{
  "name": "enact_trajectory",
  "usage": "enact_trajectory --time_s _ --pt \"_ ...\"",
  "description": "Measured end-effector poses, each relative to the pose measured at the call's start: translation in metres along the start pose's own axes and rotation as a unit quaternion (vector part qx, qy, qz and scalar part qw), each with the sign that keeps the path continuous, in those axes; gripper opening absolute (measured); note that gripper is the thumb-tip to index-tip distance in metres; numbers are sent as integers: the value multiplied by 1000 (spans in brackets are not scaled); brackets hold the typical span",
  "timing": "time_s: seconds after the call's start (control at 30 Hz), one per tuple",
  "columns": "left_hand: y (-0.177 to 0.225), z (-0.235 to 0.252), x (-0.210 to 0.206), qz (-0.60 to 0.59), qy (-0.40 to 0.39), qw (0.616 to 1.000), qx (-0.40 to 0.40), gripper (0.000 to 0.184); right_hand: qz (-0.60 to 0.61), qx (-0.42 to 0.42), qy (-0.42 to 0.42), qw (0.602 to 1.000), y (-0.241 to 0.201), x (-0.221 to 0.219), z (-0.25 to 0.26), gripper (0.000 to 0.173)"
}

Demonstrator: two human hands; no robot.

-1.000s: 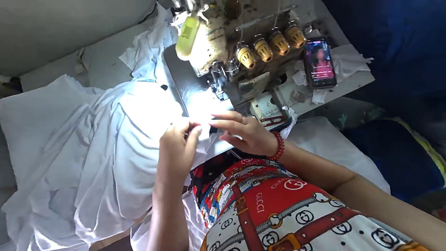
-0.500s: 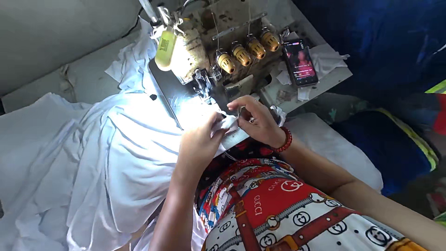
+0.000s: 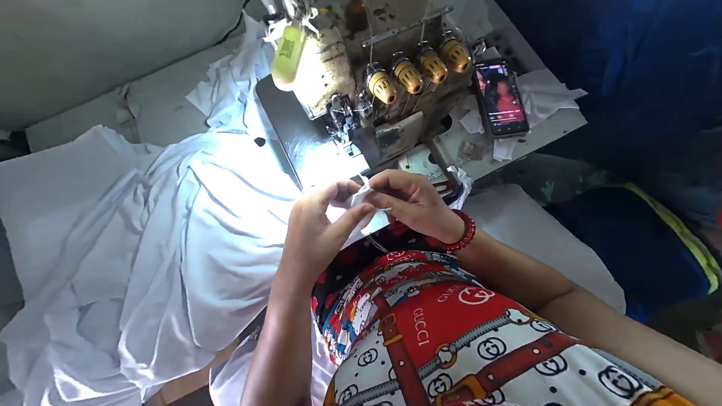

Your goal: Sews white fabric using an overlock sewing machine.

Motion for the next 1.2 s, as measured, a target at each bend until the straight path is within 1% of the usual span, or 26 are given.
enact_trajectory --time_s 0.07,0.17,0.27,0.33,0.43,0.5,0.57,0.63,0.67,0.73,0.8,0.83,0.9,0.93,0.97,1.0,1.03,1.1,1.13,1.17,1.2 --pt "1 1 -1 -11 18 1000 -7 17 2 7 -4 1000 0 0 0 10" --pt "4 2 -1 -44 23 999 -13 17 13 -1 10 1000 0 2 0 7" --pt "5 4 1 -38 38 998 -16 7 15 -11 3 1000 -1 3 -1 7" --pt "4 3 4 -15 46 999 -15 9 9 -12 -7 1000 -3 2 -2 11" --pt "2 5 1 -46 53 997 -23 11 16 -1 4 1000 -4 3 -1 19" --pt "2 7 -1 -80 49 995 -21 11 11 20 33 999 -3 7 -3 22" --pt "2 7 -1 -98 56 993 -28 9 10 56 67 996 0 10 -7 16" --pt "6 7 1 -74 64 994 -46 8 12 92 92 991 3 8 -12 7" --pt "11 7 2 -52 52 996 -58 8 8 112 100 989 5 4 -13 6" --pt "24 6 1 4 -5 996 -86 12 -27 168 104 980 8 -1 -11 13" --pt "35 1 -5 32 -77 989 -123 13 -108 213 64 969 4 -1 -3 23" --pt "39 -3 -7 20 -103 985 -140 15 -145 224 30 963 -1 -1 1 23" --pt "44 -10 -6 -35 -133 979 -148 17 -174 214 -45 960 -5 -2 8 23" --pt "44 -13 -2 -64 -131 979 -143 17 -172 190 -85 963 -4 -1 10 23" --pt "43 -15 4 -81 -116 981 -133 16 -145 167 -101 970 0 -2 11 22" --pt "41 -16 11 -80 -89 985 -121 15 -110 151 -92 978 2 -2 9 22" --pt "38 -17 18 -57 -48 991 -107 14 -78 143 -60 985 2 -2 4 23" --pt "33 -13 29 21 43 995 -84 15 -43 157 29 986 1 -4 -5 19" --pt "32 -8 32 63 76 992 -82 16 -36 173 61 982 0 -6 -7 17" --pt "33 -1 33 96 96 987 -84 16 -28 186 75 979 -1 -10 -8 17" --pt "35 6 32 119 105 983 -91 16 -24 194 72 978 -1 -16 -7 17"
Point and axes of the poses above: each hand's wrist, its own z-axis towards the middle knuckle, its own x-axis out of the back of the hand, y = z × x, the point moved 2 cm from there along z, towards the middle knuckle, and after that the axes turned 6 degrees about -x, right-handed, at the moved point
